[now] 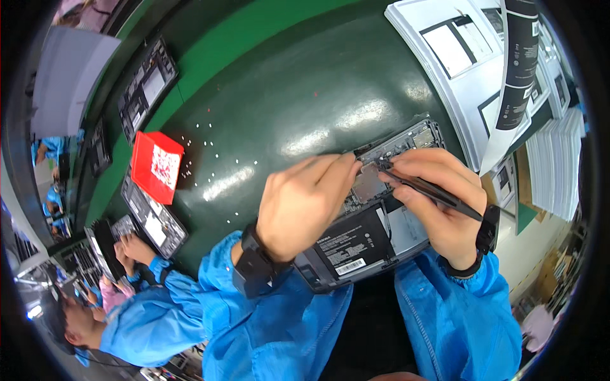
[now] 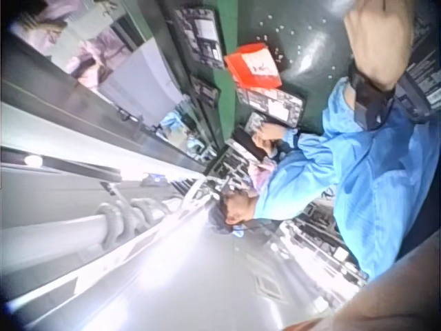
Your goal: The person assembles the internal components of an electronic device by hand, installing a circuit board, ribbon cable, and internal battery into a laptop chassis.
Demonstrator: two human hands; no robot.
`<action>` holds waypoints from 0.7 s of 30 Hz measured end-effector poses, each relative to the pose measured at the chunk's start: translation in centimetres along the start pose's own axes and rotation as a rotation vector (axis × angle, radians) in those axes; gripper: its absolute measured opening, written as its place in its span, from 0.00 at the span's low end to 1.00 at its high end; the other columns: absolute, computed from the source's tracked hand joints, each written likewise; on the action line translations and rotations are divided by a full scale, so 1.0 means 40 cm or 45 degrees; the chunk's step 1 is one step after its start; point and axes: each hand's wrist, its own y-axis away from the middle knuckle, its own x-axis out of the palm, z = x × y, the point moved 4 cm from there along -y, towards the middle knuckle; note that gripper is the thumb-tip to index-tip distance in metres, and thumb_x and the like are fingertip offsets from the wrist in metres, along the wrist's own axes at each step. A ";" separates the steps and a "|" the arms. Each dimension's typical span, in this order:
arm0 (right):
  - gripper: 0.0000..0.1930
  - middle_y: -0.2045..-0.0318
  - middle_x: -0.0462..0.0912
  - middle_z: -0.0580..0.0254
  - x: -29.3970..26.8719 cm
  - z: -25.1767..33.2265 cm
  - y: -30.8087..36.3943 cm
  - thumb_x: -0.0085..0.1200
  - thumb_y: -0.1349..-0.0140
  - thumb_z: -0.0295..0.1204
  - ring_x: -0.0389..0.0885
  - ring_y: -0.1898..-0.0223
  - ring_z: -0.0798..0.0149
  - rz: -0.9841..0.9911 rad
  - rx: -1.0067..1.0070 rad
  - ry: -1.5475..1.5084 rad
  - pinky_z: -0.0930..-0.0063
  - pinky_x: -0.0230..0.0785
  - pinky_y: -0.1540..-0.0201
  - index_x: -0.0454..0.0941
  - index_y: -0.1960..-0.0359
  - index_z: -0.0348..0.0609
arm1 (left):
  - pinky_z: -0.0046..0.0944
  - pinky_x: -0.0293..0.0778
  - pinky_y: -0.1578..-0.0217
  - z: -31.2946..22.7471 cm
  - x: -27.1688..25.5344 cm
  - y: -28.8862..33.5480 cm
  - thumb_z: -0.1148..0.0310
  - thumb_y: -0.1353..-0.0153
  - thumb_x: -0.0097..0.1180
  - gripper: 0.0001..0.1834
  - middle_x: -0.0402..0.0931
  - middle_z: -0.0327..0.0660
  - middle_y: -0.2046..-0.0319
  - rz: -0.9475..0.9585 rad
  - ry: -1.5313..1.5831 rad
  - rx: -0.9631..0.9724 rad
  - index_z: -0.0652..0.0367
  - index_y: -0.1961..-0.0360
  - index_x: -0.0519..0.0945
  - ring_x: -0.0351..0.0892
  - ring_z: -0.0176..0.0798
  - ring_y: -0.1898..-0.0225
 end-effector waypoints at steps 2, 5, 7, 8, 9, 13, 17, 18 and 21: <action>0.11 0.63 0.88 0.49 0.027 -0.023 0.005 0.70 0.46 0.17 0.89 0.65 0.62 -0.110 0.035 -0.037 0.74 0.80 0.62 0.86 0.60 0.32 | 0.41 0.82 0.67 0.003 0.003 0.007 0.75 0.42 0.69 0.08 0.86 0.48 0.66 -0.025 0.062 0.003 0.64 0.62 0.86 0.88 0.49 0.67; 0.11 0.66 0.88 0.51 0.046 -0.039 0.014 0.70 0.47 0.18 0.88 0.68 0.63 -0.094 0.236 -0.117 0.75 0.79 0.64 0.86 0.61 0.32 | 0.38 0.83 0.67 0.020 -0.004 0.026 0.78 0.44 0.70 0.09 0.87 0.47 0.65 -0.082 0.135 -0.018 0.64 0.61 0.86 0.89 0.46 0.66; 0.11 0.67 0.88 0.52 0.053 -0.045 0.008 0.70 0.47 0.18 0.88 0.70 0.65 -0.082 0.188 -0.089 0.76 0.78 0.66 0.87 0.61 0.32 | 0.38 0.84 0.66 0.019 -0.010 0.034 0.78 0.45 0.70 0.10 0.87 0.47 0.65 -0.094 0.079 -0.009 0.64 0.61 0.86 0.89 0.46 0.67; 0.11 0.67 0.88 0.53 0.060 -0.047 0.005 0.71 0.47 0.18 0.88 0.70 0.65 -0.041 0.163 -0.056 0.76 0.78 0.67 0.87 0.61 0.32 | 0.38 0.84 0.66 0.022 -0.013 0.037 0.78 0.45 0.70 0.10 0.87 0.47 0.65 -0.091 0.085 -0.009 0.64 0.61 0.86 0.89 0.46 0.67; 0.11 0.67 0.88 0.53 0.068 -0.046 0.005 0.71 0.47 0.18 0.88 0.70 0.65 0.002 0.139 -0.018 0.76 0.78 0.67 0.87 0.61 0.32 | 0.38 0.84 0.66 0.021 -0.015 0.042 0.79 0.45 0.71 0.10 0.87 0.47 0.64 -0.097 0.045 0.037 0.64 0.61 0.86 0.89 0.46 0.66; 0.11 0.67 0.88 0.53 0.084 -0.045 -0.005 0.71 0.47 0.19 0.88 0.71 0.65 0.073 0.109 0.120 0.76 0.77 0.68 0.87 0.62 0.32 | 0.38 0.85 0.65 0.031 -0.013 0.057 0.80 0.48 0.71 0.13 0.87 0.46 0.62 -0.074 -0.046 0.152 0.66 0.59 0.85 0.88 0.45 0.65; 0.10 0.67 0.88 0.53 0.087 -0.047 -0.002 0.71 0.47 0.20 0.88 0.71 0.64 0.098 0.121 0.128 0.76 0.78 0.68 0.87 0.62 0.33 | 0.38 0.85 0.65 0.041 -0.004 0.073 0.81 0.49 0.71 0.15 0.87 0.47 0.61 -0.069 -0.020 0.145 0.66 0.58 0.85 0.88 0.45 0.64; 0.10 0.67 0.88 0.52 0.089 -0.046 0.001 0.71 0.47 0.20 0.88 0.70 0.64 0.080 0.144 0.140 0.76 0.78 0.67 0.87 0.62 0.33 | 0.39 0.85 0.64 0.042 -0.004 0.071 0.81 0.49 0.71 0.15 0.86 0.47 0.61 -0.078 0.025 0.145 0.67 0.58 0.85 0.88 0.45 0.64; 0.10 0.67 0.88 0.52 0.094 -0.045 0.000 0.71 0.47 0.20 0.89 0.70 0.63 0.076 0.142 0.148 0.76 0.78 0.67 0.87 0.62 0.33 | 0.39 0.85 0.64 0.048 -0.007 0.070 0.82 0.49 0.70 0.15 0.86 0.48 0.61 -0.084 0.125 0.108 0.67 0.58 0.85 0.89 0.46 0.63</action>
